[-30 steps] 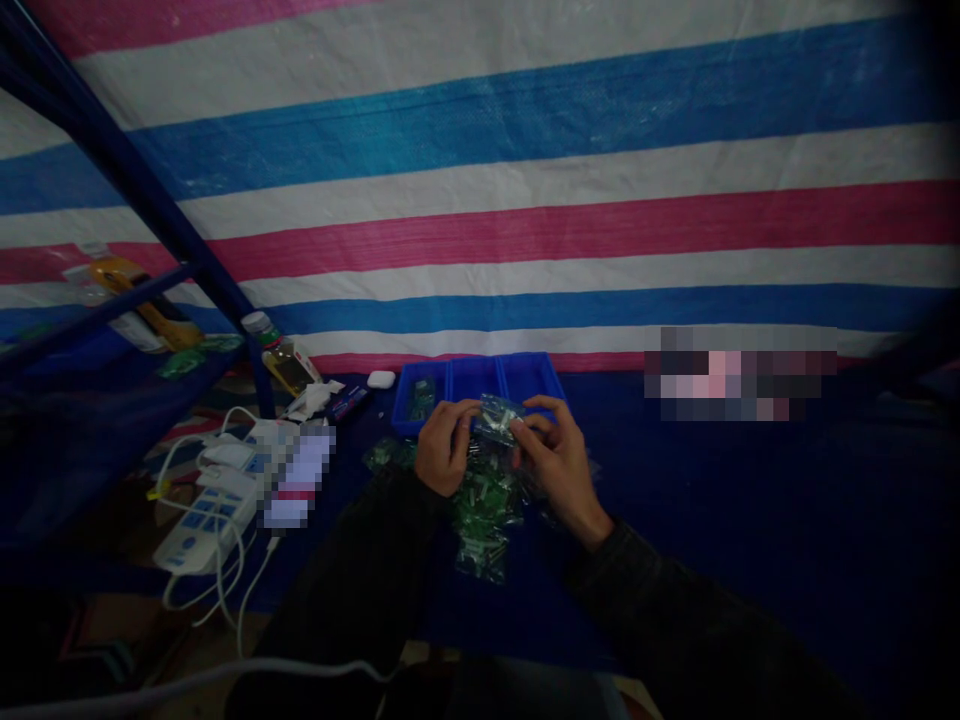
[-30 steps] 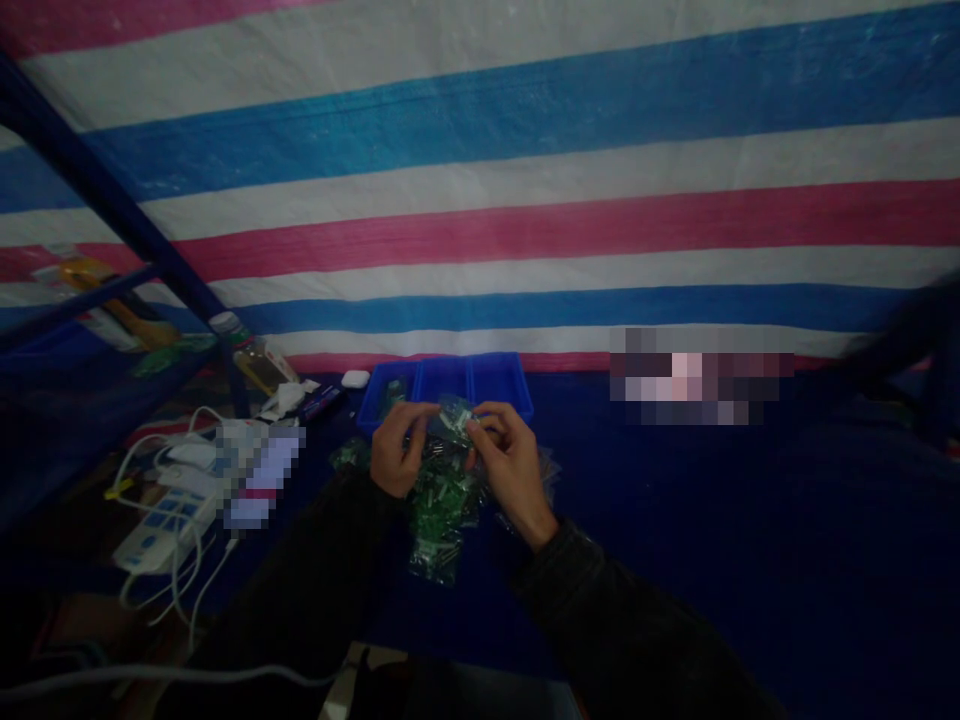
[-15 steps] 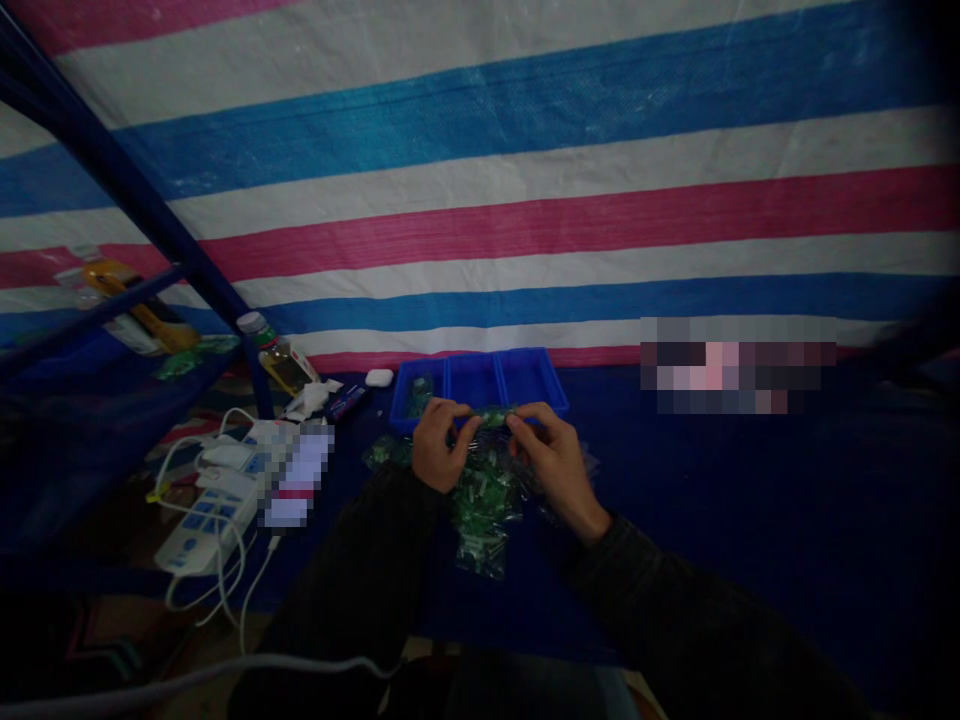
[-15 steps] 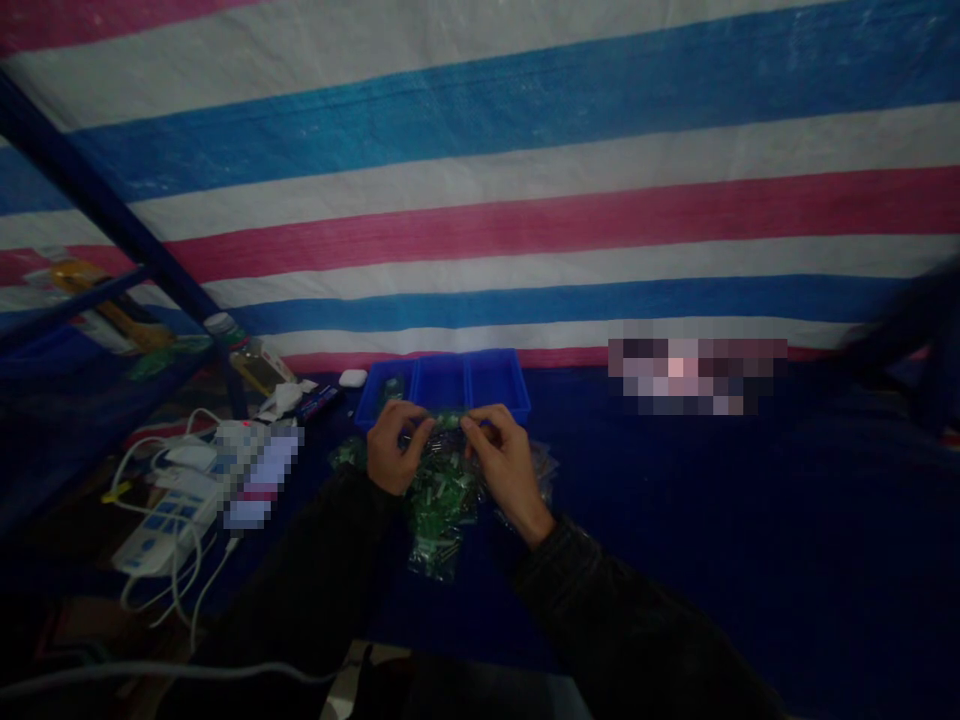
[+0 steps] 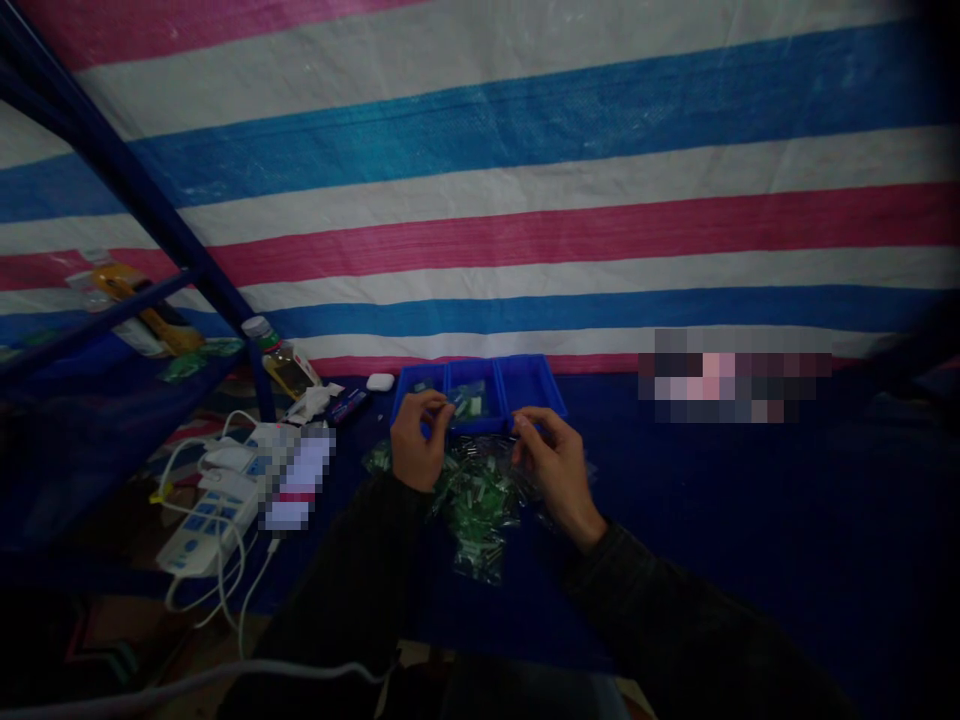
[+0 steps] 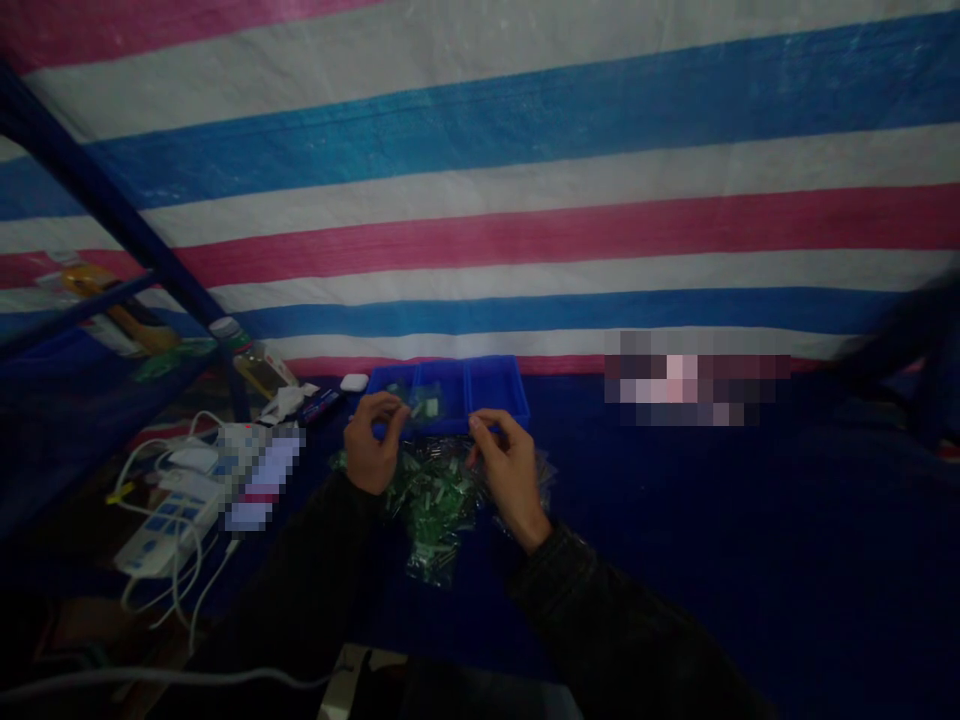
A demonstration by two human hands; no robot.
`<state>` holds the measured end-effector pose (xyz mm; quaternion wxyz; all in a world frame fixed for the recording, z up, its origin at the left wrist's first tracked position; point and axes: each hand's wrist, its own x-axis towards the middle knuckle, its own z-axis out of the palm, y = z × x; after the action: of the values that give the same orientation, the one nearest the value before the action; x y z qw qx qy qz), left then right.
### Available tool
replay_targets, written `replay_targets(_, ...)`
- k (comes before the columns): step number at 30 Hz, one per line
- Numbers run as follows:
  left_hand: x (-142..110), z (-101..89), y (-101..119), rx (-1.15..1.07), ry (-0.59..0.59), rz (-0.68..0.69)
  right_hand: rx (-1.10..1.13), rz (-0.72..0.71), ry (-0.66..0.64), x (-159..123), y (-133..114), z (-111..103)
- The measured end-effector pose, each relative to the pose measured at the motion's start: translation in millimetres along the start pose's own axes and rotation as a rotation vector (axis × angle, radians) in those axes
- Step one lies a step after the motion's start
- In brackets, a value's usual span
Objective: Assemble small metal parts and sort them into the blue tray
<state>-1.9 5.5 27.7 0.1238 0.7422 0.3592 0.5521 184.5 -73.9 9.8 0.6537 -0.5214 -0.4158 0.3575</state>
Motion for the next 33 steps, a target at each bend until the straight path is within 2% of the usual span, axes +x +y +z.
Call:
replay_targets(3,26,-18.5,-11,0.074,0.026,-0.1,0.02,-0.003,0.014,2,2,0)
replay_targets(6,55,-31.3,-29,0.148,-0.076,-0.206,0.042,-0.005,-0.019,1,4,1)
replay_targets(9,75,-40.6,-50,0.292,-0.263,-0.204,0.044,-0.009,-0.065,-1,3,2)
replay_targets(12,78,-54.3,-67,0.445,-0.287,-0.177,0.052,-0.011,-0.07,-1,0,1)
replay_targets(16,58,-78.0,-65,0.507,-0.296,-0.165,0.048,-0.008,-0.067,0,-2,1)
replay_targets(21,14,-94.2,-31,0.41,-0.536,-0.104,0.058,-0.005,-0.131,-4,-3,3)
replay_targets(25,-20,-95.9,-10,0.332,-0.722,-0.102,0.047,0.007,-0.148,-5,-2,5)
replay_targets(33,-59,-87.0,28,0.267,-0.849,-0.027,0.026,0.006,-0.162,-5,3,4)
